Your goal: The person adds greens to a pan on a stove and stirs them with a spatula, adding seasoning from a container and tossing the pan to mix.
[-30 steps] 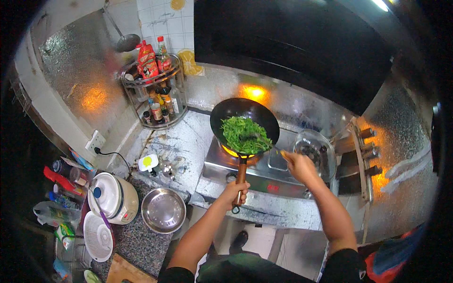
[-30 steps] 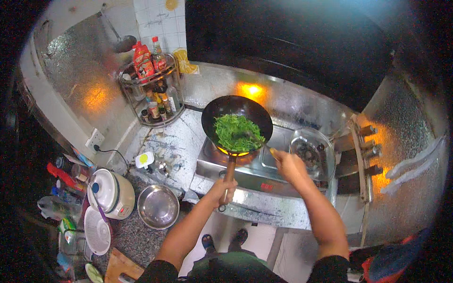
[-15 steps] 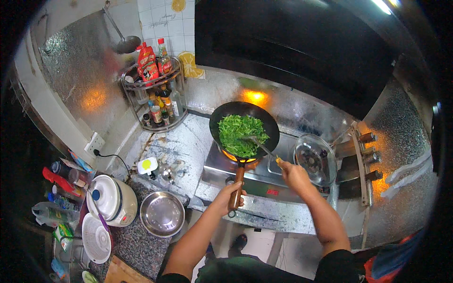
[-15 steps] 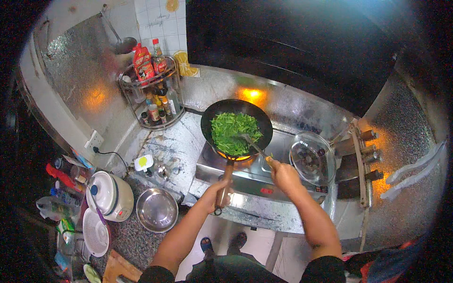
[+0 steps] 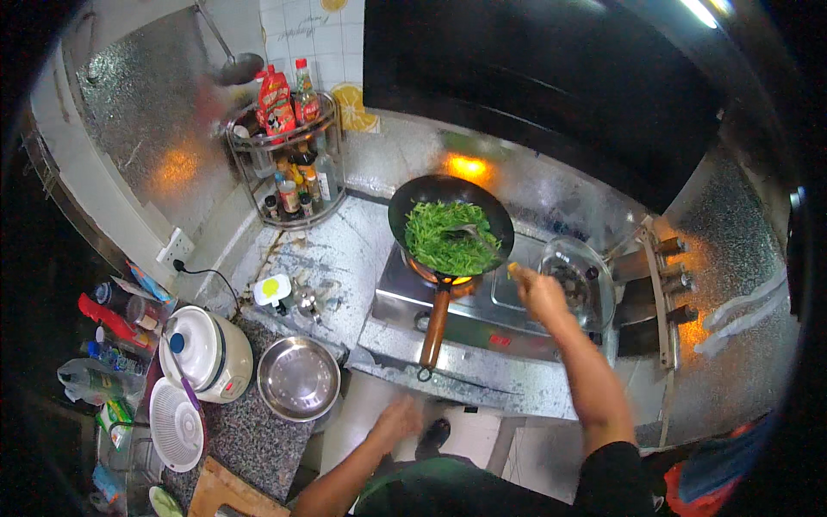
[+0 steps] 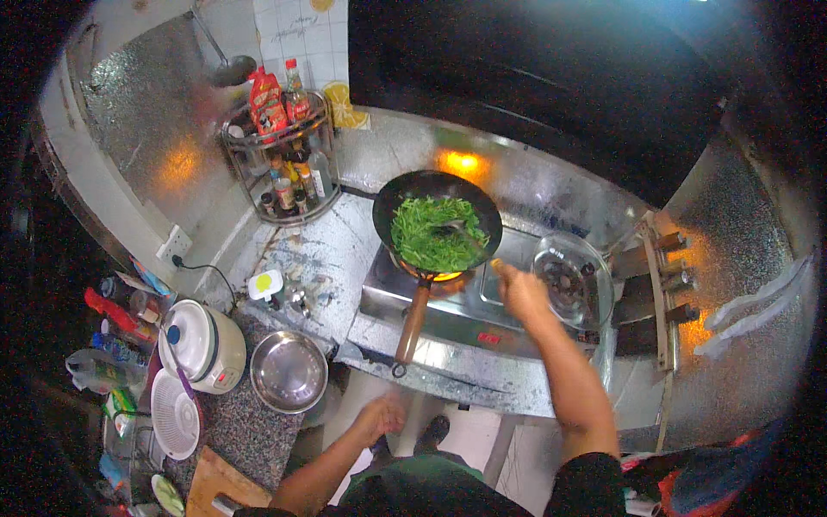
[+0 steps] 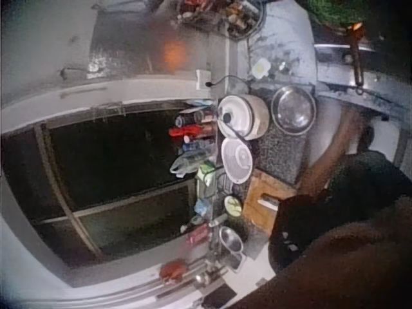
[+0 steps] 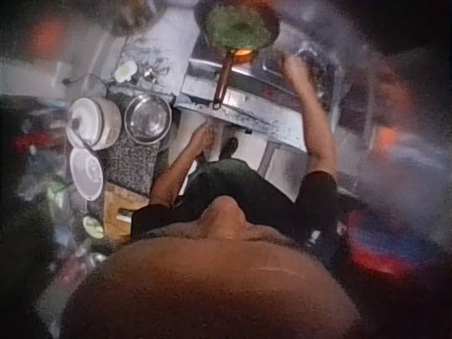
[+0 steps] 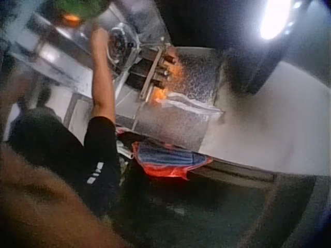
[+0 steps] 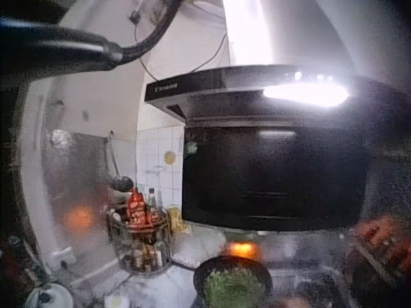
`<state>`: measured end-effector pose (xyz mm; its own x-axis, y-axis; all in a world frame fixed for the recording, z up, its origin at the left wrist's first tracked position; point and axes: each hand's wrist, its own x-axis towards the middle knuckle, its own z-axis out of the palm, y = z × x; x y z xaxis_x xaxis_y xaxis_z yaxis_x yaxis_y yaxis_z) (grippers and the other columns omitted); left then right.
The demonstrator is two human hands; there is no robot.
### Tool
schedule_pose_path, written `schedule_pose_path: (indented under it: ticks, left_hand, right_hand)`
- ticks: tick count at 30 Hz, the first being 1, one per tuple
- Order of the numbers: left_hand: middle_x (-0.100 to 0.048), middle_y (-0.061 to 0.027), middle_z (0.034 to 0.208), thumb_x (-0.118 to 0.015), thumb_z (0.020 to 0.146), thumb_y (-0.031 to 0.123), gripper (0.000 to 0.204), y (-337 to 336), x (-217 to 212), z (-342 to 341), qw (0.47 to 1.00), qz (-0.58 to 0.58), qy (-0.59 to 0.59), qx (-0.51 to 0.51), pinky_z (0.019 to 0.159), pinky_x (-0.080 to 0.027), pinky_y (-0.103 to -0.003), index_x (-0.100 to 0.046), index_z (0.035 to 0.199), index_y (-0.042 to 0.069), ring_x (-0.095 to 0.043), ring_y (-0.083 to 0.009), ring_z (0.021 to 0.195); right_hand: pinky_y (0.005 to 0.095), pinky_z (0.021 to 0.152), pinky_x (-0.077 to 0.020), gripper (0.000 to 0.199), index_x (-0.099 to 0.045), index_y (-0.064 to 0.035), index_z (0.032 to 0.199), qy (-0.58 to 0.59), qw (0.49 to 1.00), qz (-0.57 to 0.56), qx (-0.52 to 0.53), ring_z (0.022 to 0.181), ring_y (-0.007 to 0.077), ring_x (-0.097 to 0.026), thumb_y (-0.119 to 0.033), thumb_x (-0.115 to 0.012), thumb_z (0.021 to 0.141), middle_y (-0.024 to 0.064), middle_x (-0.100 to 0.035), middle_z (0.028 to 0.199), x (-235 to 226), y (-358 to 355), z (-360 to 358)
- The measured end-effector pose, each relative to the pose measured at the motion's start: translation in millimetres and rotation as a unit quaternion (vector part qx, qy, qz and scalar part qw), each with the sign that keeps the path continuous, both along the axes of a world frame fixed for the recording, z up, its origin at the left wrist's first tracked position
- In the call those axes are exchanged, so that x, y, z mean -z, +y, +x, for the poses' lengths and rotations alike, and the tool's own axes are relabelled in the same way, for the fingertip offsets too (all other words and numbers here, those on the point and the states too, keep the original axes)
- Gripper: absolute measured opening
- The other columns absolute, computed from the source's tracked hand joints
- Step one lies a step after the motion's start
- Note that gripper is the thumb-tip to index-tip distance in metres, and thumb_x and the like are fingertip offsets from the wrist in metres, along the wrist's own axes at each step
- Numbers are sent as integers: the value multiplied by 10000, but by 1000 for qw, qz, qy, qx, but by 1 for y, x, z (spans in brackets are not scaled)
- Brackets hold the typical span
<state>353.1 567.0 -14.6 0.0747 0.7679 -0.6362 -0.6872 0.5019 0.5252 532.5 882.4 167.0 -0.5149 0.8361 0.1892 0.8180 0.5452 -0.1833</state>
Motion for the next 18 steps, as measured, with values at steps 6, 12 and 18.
schedule_pose_path:
  ticks: [6,12,18]
  left_hand:
    - [-582,-115,916,-522,893,352,416,-30,1,6,997,-37,70,-16,637,-524,-305,-435,1166,50,-609,-198,700]
    - [-569,-105,936,-573,873,329,475,-37,4,16,997,-33,60,41,662,-506,-284,-420,1219,42,-595,-178,735]
    - [-571,-106,931,-593,862,316,513,-43,6,13,997,-8,74,16,639,-507,-273,-395,1239,31,-598,-173,732]
  right_hand:
    - [459,705,-486,331,-599,-149,1120,51,996,-63,-43,761,385,-608,-138,-559,791,204,-624,843,-69,-45,9]
    - [469,700,-482,300,-604,-143,1092,98,993,-63,-35,755,388,-605,-162,-557,796,205,-624,829,9,-33,-17]
    - [452,658,-490,274,-624,-161,1054,-23,1000,-6,-18,746,366,-614,-130,-562,789,185,-635,823,-68,-41,41]
